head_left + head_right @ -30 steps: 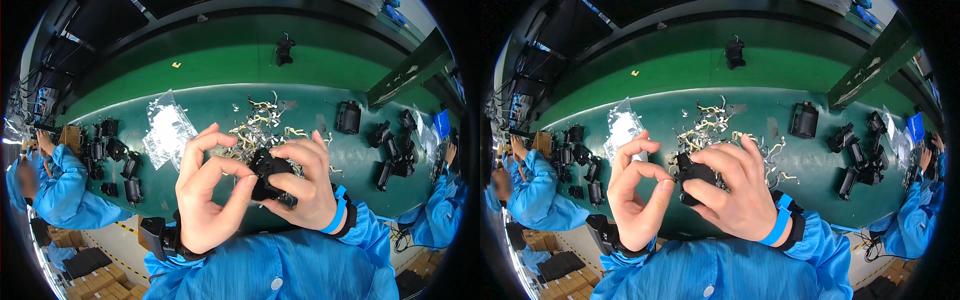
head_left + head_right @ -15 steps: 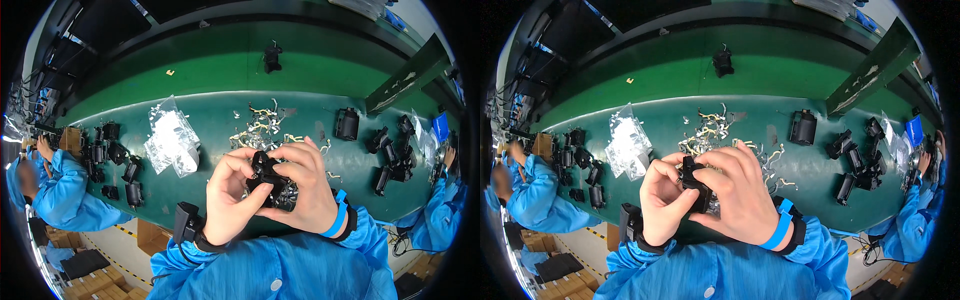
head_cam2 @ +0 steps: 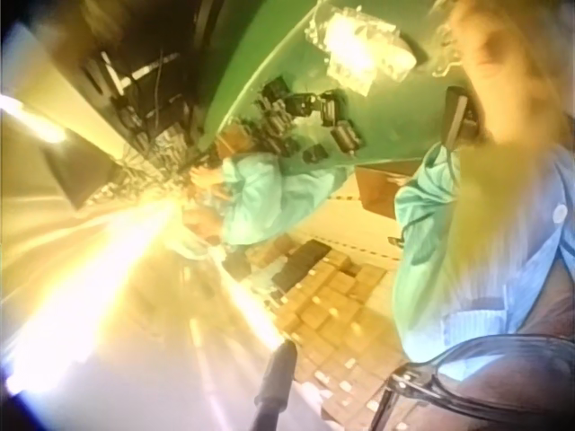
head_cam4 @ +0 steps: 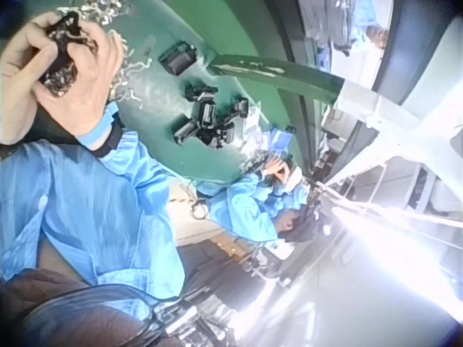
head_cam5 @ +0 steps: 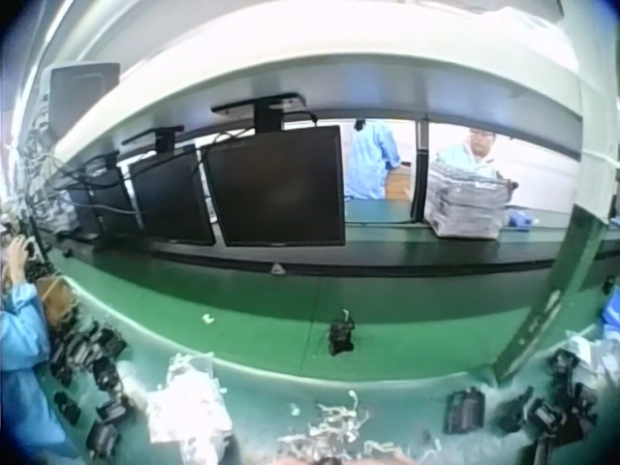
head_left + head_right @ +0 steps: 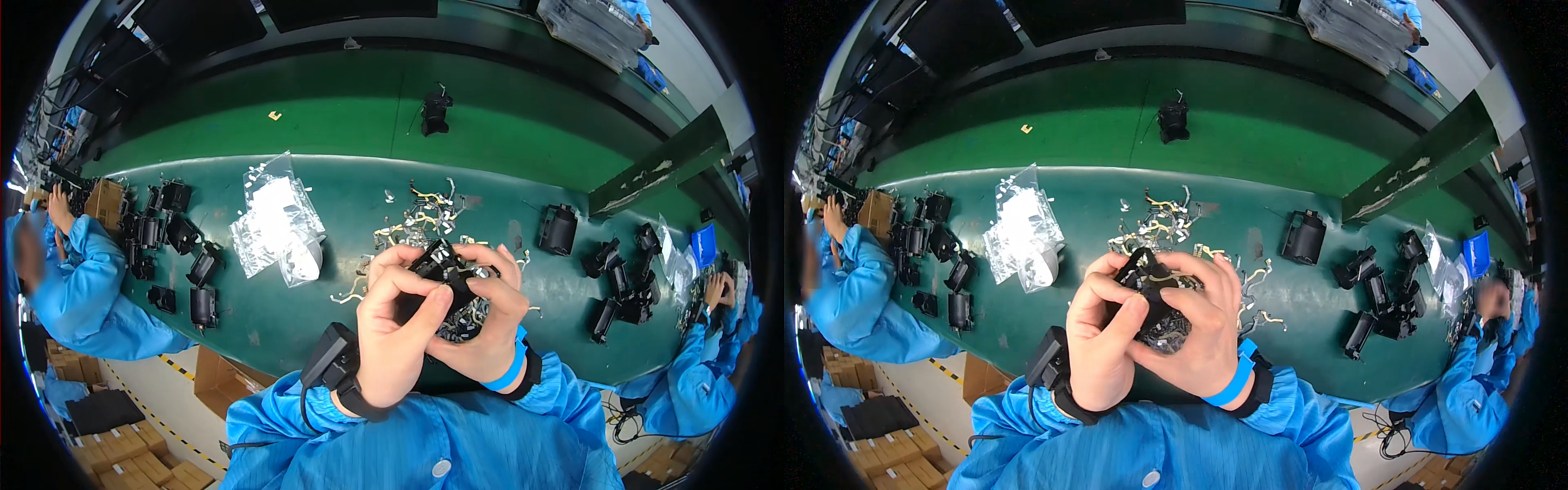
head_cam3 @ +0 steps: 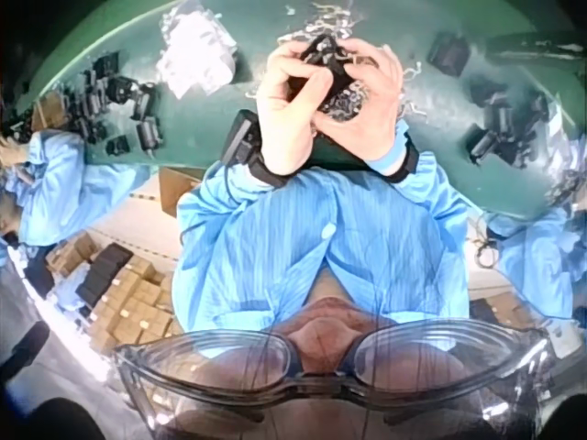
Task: Manually assemble small electronic components and wiring onto black plastic housings at a factory workstation.
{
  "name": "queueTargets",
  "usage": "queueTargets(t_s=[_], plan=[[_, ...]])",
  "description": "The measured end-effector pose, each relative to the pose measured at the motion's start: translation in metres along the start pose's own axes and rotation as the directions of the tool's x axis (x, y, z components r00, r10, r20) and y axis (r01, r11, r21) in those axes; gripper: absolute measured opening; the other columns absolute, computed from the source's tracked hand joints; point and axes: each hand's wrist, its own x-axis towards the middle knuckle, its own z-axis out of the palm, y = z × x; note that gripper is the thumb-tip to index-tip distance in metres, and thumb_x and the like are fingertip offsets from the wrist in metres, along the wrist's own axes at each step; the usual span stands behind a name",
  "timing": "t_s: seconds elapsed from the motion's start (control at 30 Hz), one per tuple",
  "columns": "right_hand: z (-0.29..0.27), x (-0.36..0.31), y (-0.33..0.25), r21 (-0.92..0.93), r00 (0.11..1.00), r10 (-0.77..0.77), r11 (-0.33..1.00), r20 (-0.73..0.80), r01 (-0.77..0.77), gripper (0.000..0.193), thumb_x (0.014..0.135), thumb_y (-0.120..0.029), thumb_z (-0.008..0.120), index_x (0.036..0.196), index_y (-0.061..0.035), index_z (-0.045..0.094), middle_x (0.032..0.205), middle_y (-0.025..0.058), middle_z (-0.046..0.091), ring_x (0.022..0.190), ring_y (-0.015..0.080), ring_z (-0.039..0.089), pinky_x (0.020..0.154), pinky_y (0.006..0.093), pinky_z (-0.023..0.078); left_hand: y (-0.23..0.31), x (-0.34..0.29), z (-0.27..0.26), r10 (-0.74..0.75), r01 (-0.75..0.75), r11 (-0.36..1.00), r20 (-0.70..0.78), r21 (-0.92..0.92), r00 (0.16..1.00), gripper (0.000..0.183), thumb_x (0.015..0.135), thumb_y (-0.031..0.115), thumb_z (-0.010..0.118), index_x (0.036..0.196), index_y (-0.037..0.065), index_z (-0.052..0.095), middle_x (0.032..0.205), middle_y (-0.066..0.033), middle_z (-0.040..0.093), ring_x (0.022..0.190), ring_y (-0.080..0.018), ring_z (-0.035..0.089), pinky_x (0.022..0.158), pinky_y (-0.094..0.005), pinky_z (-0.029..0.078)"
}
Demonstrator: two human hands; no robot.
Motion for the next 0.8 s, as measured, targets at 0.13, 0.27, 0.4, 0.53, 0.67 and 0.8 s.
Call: queueTargets(t_s=[0.13, 0.27, 0.4, 0.53, 0.67, 0.8], plan=[[0.004, -0.003, 0.006, -0.023, 0.999, -0.033, 0.999, -0.033, 0.032, 0.067, 0.056, -0.021, 0.089, 0.109, -0.0141, 0.048, 0.127, 0.0142, 0.055, 0.114, 0.0318, 0.054, 0.104, 0.0590, 0.028, -0.003, -0.001, -0.001, -0.046, 0.045, 0.997, 0.003, 0.056, 0.999, 0.010, 0.086, 0.001, 0.068, 0.091, 0.005, 0.062, 0.130, -0.0111, 0.043, 0.117, -0.0174, 0.049, 0.099, -0.0325, 0.041], [0.001, -0.001, 0.009, -0.077, 0.999, -0.044, 0.996, 0.010, 0.045, 0.067, 0.057, -0.022, 0.088, 0.110, -0.0141, 0.048, 0.128, 0.0151, 0.054, 0.115, 0.0320, 0.054, 0.104, 0.0580, 0.028, 0.006, 0.000, 0.004, -0.038, 0.038, 0.995, -0.005, 0.090, 0.999, 0.007, 0.088, 0.001, 0.063, 0.092, 0.004, 0.059, 0.132, -0.0089, 0.047, 0.113, -0.0179, 0.053, 0.099, -0.0342, 0.042], [0.002, 0.003, 0.011, -0.027, 0.995, -0.096, 0.995, 0.021, 0.097, 0.069, 0.057, -0.019, 0.088, 0.113, -0.0130, 0.048, 0.128, 0.0165, 0.051, 0.115, 0.0343, 0.053, 0.099, 0.0543, 0.036, 0.010, 0.002, 0.003, -0.038, 0.039, 0.999, 0.044, -0.027, 0.998, 0.024, 0.082, -0.004, 0.069, 0.098, 0.005, 0.054, 0.131, -0.0098, 0.045, 0.113, -0.0175, 0.053, 0.097, -0.0321, 0.044], [-0.010, 0.015, 0.003, 0.087, 0.986, -0.084, 0.994, 0.146, 0.072, 0.073, 0.059, -0.014, 0.088, 0.118, -0.0114, 0.046, 0.129, 0.0176, 0.049, 0.115, 0.0378, 0.052, 0.095, 0.0492, 0.042, 0.005, 0.007, -0.006, -0.038, 0.043, 0.997, 0.075, -0.068, 0.996, 0.037, 0.076, -0.008, 0.073, 0.100, 0.006, 0.049, 0.128, -0.0088, 0.043, 0.111, -0.0166, 0.054, 0.092, -0.0296, 0.048], [-0.033, 0.032, -0.007, 0.280, 0.947, -0.028, 0.958, 0.321, -0.067, 0.078, 0.064, -0.010, 0.085, 0.128, -0.0078, 0.041, 0.130, 0.0207, 0.049, 0.117, 0.0413, 0.052, 0.100, 0.0460, 0.042, 0.012, 0.011, -0.018, -0.141, 0.162, 0.974, 0.134, -0.157, 0.981, 0.036, 0.076, -0.009, 0.072, 0.099, 0.007, 0.049, 0.128, -0.0084, 0.047, 0.110, -0.0162, 0.054, 0.093, -0.0308, 0.047], [-0.049, 0.050, -0.012, 0.344, 0.937, 0.083, 0.916, 0.340, -0.206, 0.062, 0.069, -0.006, 0.081, 0.122, -0.0066, 0.051, 0.118, 0.0172, 0.059, 0.110, 0.0341, 0.058, 0.096, 0.0394, 0.045, 0.024, 0.011, -0.022, -0.268, 0.313, 0.904, 0.185, -0.291, 0.946, 0.035, 0.077, -0.007, 0.072, 0.098, 0.009, 0.049, 0.125, -0.0080, 0.051, 0.109, -0.0156, 0.055, 0.093, -0.0304, 0.046]])
